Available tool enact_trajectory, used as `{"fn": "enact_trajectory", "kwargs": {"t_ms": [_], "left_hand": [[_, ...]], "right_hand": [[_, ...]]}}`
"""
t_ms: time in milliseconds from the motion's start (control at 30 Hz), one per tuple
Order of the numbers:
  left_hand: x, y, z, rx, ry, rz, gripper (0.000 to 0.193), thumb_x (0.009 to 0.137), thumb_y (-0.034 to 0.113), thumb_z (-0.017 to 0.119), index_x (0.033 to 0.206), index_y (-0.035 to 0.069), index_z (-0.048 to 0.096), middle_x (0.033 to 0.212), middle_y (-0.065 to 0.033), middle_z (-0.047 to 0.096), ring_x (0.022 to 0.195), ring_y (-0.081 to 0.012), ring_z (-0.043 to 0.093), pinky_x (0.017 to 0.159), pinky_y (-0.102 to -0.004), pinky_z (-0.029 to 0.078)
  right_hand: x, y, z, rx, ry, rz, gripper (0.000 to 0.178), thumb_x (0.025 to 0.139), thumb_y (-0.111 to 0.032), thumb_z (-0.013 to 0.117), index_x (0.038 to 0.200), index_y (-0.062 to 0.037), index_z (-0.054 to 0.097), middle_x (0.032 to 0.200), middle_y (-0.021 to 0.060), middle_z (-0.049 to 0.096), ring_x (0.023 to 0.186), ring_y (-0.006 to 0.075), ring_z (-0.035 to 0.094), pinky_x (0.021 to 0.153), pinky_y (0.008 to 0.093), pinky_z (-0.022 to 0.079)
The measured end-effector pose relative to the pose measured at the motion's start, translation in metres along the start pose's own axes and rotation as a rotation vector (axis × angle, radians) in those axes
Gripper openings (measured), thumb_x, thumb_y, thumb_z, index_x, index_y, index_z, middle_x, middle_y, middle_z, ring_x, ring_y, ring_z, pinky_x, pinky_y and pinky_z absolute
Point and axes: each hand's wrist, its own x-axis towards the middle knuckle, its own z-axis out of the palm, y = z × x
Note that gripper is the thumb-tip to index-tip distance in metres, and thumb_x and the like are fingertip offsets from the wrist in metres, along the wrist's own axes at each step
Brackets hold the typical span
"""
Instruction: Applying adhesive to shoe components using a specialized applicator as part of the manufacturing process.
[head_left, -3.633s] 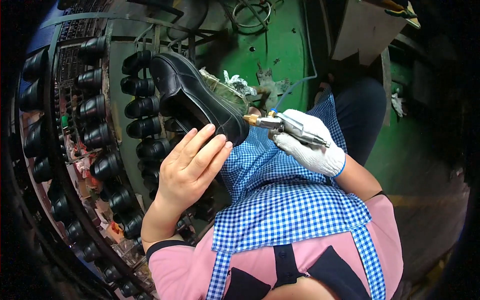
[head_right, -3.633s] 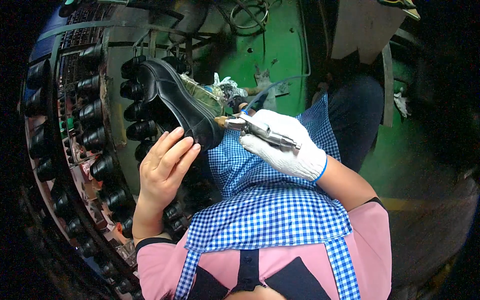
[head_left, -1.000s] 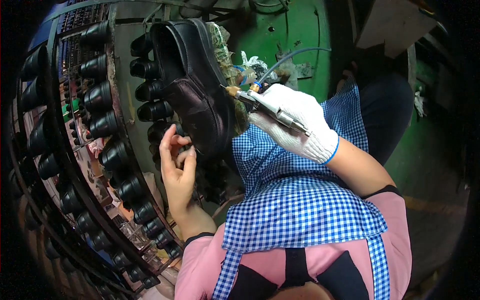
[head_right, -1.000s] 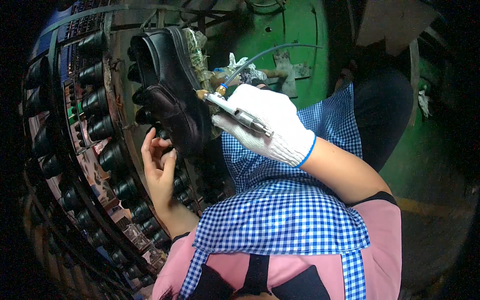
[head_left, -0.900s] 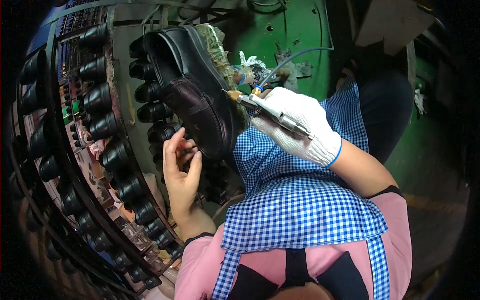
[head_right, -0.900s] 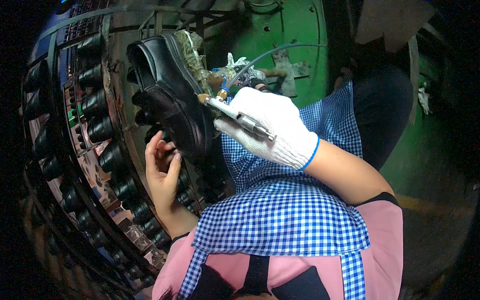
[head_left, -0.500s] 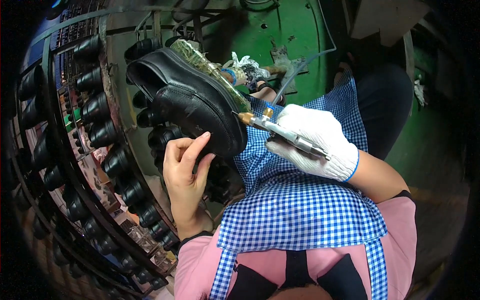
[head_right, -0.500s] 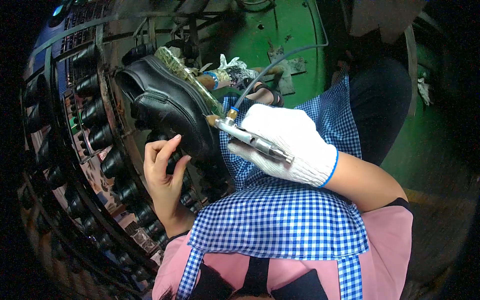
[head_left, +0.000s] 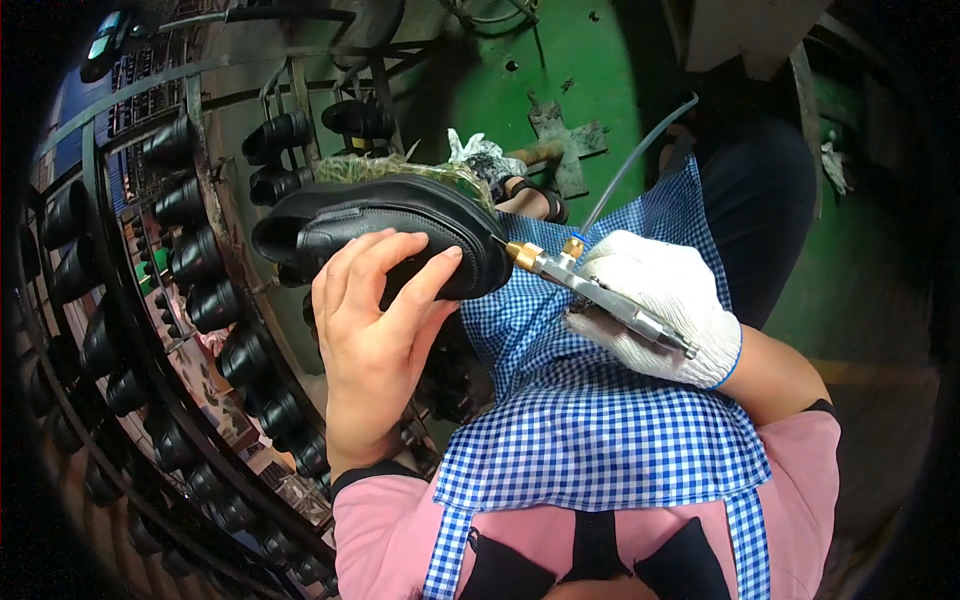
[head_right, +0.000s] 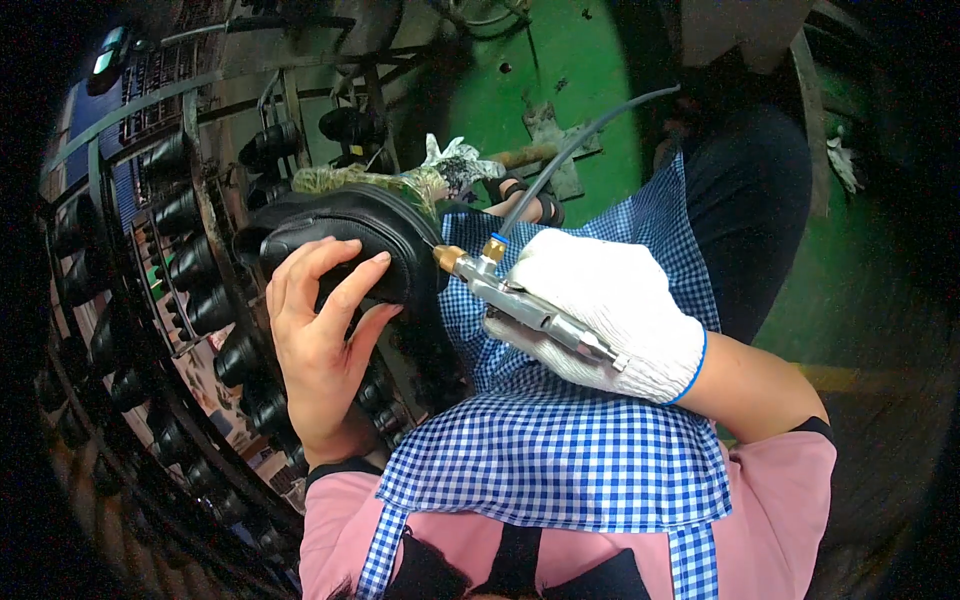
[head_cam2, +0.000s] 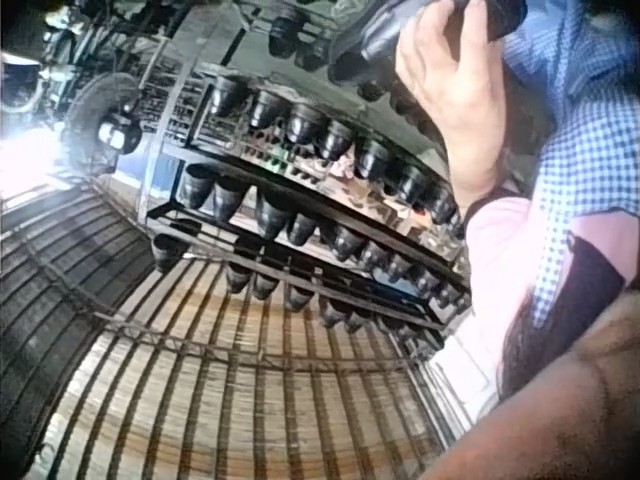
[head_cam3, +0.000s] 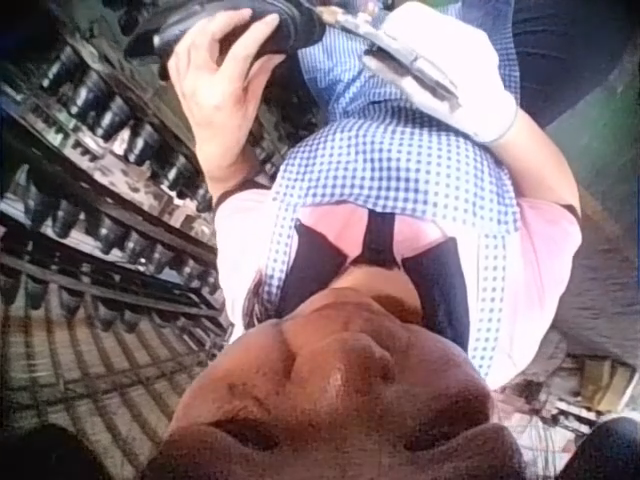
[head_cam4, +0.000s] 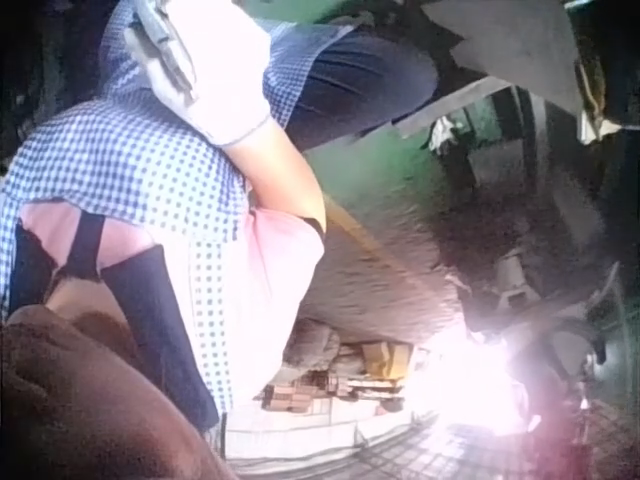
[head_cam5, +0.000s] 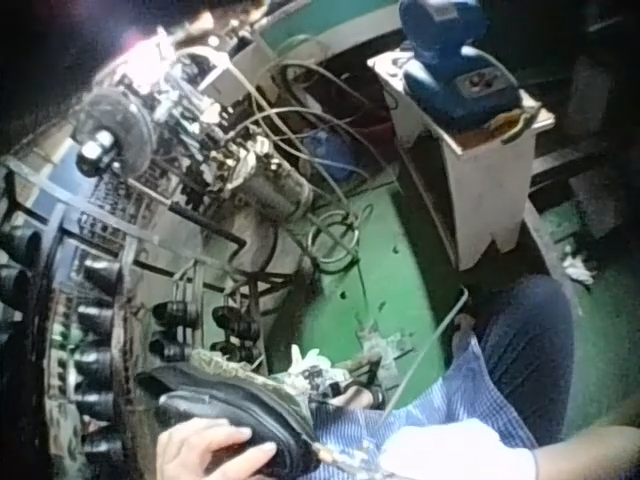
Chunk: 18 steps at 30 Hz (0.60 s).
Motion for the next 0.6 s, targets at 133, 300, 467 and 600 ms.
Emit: {"fn": "enact_trajectory", "kwargs": {"t_ms": [133,300,467,600], "left_hand": [[0.016,-0.002,0.001,-0.060,0.003,0.030,0.059,0.065,0.006,0.083,0.122,0.011,0.069,0.130,-0.0107,0.062,0.122,-0.0342,0.057,0.103,-0.0453,0.045],[0.036,-0.006,0.000,-0.099,-0.033,0.031,0.059,0.072,0.003,0.079,0.129,0.004,0.062,0.136,-0.0158,0.059,0.122,-0.0374,0.059,0.101,-0.0444,0.049],[0.054,-0.012,0.004,-0.086,0.012,-0.002,0.055,0.080,0.007,0.076,0.131,0.002,0.058,0.133,-0.0172,0.060,0.116,-0.0382,0.060,0.098,-0.0439,0.049],[0.067,-0.022,0.005,0.014,0.056,0.011,0.051,0.083,0.017,0.076,0.128,0.002,0.057,0.120,-0.0157,0.060,0.105,-0.0360,0.061,0.088,-0.0425,0.052]], "right_hand": [[0.003,0.003,-0.003,-0.004,0.081,-0.037,0.030,0.074,-0.021,0.083,0.095,-0.0075,0.067,0.087,0.0086,0.066,0.071,0.0273,0.067,0.061,0.0352,0.055],[0.013,0.005,-0.004,-0.003,0.175,-0.033,0.027,0.074,-0.016,0.082,0.095,-0.0064,0.067,0.083,0.0092,0.066,0.071,0.0277,0.067,0.062,0.0350,0.055],[0.029,0.013,0.003,-0.007,0.288,-0.013,0.024,0.080,-0.029,0.080,0.097,-0.0134,0.072,0.080,0.0059,0.065,0.067,0.0256,0.068,0.059,0.0338,0.056],[0.049,0.018,0.007,-0.014,0.287,0.002,0.024,0.082,-0.029,0.080,0.098,-0.0117,0.073,0.081,0.0072,0.066,0.067,0.0263,0.068,0.060,0.0330,0.055]]}}
